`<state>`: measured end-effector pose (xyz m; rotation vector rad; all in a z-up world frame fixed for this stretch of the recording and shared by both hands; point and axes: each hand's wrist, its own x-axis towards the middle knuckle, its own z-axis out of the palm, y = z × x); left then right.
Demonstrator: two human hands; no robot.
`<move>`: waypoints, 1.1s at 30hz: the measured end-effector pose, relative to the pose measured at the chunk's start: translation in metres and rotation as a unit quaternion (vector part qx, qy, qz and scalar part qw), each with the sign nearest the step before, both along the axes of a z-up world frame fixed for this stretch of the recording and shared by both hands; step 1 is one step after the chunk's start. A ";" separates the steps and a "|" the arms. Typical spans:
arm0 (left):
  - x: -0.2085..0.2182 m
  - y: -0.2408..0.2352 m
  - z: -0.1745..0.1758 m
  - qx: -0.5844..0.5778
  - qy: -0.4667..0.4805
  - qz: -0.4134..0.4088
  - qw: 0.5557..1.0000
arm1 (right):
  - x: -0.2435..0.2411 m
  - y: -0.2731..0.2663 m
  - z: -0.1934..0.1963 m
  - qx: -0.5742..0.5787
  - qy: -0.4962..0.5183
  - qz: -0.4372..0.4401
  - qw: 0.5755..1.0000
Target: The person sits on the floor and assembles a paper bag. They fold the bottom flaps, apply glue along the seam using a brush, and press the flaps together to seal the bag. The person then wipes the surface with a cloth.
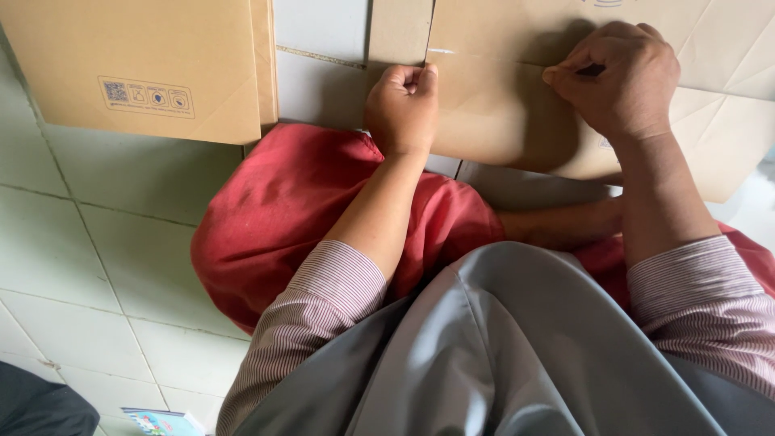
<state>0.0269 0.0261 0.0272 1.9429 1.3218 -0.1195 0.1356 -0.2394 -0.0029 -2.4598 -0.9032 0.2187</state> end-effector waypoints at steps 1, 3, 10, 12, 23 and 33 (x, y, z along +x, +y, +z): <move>0.000 0.000 -0.001 0.005 -0.005 -0.002 1.000 | 0.000 0.000 -0.001 -0.001 -0.002 -0.001 1.000; -0.002 0.000 -0.003 0.010 -0.008 -0.005 1.000 | -0.001 0.000 0.000 -0.002 -0.003 -0.002 1.000; -0.002 -0.001 -0.008 0.025 -0.019 -0.007 0.999 | -0.001 0.001 0.004 -0.003 0.005 -0.011 1.000; -0.002 -0.001 -0.008 0.033 -0.023 -0.008 0.999 | -0.002 0.002 0.004 0.002 0.007 -0.010 1.000; 0.000 -0.001 -0.006 0.034 -0.005 -0.015 0.999 | -0.001 -0.001 0.001 0.004 0.000 -0.005 1.000; 0.000 -0.001 -0.008 0.048 -0.009 -0.018 0.999 | -0.001 -0.002 -0.002 -0.003 -0.012 -0.003 1.000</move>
